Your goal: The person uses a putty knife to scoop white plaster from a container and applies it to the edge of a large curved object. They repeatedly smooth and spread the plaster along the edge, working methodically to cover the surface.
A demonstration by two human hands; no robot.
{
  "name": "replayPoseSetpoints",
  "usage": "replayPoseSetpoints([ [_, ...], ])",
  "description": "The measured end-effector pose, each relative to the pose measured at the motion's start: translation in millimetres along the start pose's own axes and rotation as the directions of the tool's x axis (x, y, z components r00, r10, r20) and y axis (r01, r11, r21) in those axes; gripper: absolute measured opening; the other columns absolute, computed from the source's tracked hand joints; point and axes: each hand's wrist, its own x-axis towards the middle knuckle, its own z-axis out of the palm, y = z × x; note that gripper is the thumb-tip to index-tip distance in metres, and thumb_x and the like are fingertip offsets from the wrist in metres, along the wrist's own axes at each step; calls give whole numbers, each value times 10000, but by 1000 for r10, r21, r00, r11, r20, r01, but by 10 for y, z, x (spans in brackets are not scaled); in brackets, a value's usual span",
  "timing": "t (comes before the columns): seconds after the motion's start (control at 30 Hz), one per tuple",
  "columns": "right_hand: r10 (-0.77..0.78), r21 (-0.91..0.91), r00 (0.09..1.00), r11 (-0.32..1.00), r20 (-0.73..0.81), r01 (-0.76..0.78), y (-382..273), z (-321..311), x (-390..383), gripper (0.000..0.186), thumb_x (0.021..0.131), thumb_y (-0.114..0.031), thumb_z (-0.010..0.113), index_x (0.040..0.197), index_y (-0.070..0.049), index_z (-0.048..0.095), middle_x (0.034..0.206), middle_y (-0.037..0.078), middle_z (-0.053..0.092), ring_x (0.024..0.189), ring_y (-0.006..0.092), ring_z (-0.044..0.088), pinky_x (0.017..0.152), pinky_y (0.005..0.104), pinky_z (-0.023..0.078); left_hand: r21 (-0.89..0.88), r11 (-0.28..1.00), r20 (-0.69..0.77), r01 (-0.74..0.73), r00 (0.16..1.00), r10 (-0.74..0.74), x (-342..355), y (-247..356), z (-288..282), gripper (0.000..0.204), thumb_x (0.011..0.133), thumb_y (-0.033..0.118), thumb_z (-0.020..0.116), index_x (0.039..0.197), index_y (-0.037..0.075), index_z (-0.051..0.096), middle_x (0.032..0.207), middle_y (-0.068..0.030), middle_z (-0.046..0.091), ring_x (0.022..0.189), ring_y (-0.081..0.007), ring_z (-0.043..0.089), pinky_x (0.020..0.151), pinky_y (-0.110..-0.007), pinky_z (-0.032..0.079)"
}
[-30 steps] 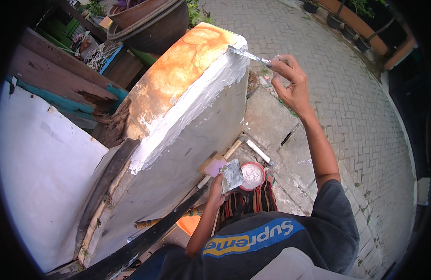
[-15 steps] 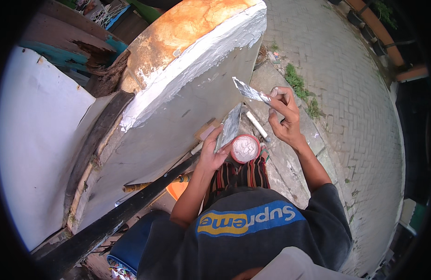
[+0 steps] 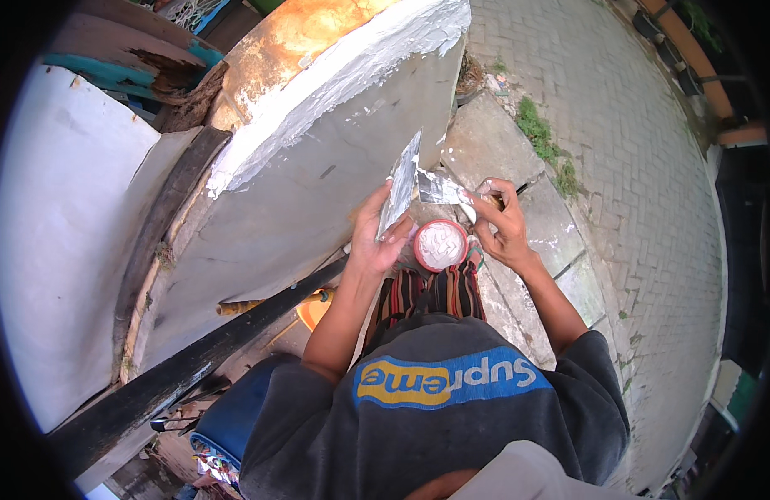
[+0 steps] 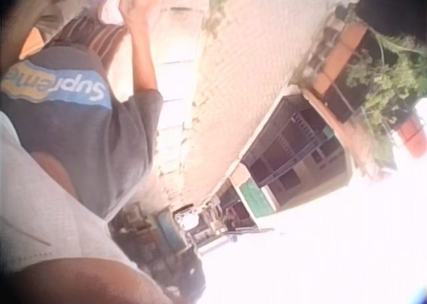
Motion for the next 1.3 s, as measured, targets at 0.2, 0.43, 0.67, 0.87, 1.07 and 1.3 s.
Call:
replayPoseSetpoints([
  [0.2, 213, 301, 977, 932, -11, -200, 119, -364, -142, 414, 775, 8, 555, 1181, -60, 598, 1011, 130, 569, 647, 145, 552, 560, 274, 444, 621, 770, 72, -147, 989, 131, -81, 246, 1, 380, 950, 191, 479, 1241, -51, 452, 1117, -130, 604, 999, -179, 624, 800, -341, 536],
  [0.43, 483, 660, 768, 418, 421, -624, -213, -517, 325, 340, 897, -97, 548, 1227, -16, 553, 699, 9, 588, 460, 35, 417, 440, 201, 335, 651, 759, -86, -5, 993, 79, -266, 312, 21, 426, 924, 174, 527, 1266, -63, 435, 1089, -144, 613, 947, -176, 640, 797, -320, 538],
  [0.67, 598, 427, 689, 541, 410, -724, -54, -569, 32, 249, 866, -92, 609, 1098, -13, 654, 734, 7, 622, 493, 22, 434, 449, 195, 336, 621, 780, 52, -72, 997, 50, -390, 502, -87, 411, 929, 173, 514, 1266, -55, 455, 1092, -139, 618, 927, -163, 642, 799, -295, 525],
  [0.87, 478, 182, 801, 806, 360, -563, -337, -894, 398, 254, 835, -115, 643, 1054, 11, 670, 864, 77, 679, 721, 88, 587, 637, 241, 485, 856, 502, -181, 124, 981, 65, -440, 478, 15, 385, 934, 169, 506, 1253, -44, 469, 1056, -110, 629, 895, -128, 636, 771, -267, 517],
  [1.07, 491, 84, 731, 801, 473, -593, -309, -869, 433, 261, 823, -120, 639, 1041, 21, 670, 905, 102, 688, 804, 119, 616, 745, 273, 507, 869, 460, -198, 181, 980, -13, -465, 504, 69, 391, 921, 169, 534, 1248, -38, 472, 1034, -95, 632, 899, -115, 627, 768, -266, 511],
  [1.3, 546, 24, 647, 754, 533, -656, -216, -714, 326, 282, 815, -124, 611, 1056, 9, 670, 945, 114, 695, 793, 135, 638, 739, 278, 513, 815, 512, -340, 272, 939, 43, -350, 495, -114, 472, 883, 179, 590, 1271, -39, 435, 1032, -101, 624, 885, -139, 632, 747, -278, 521],
])
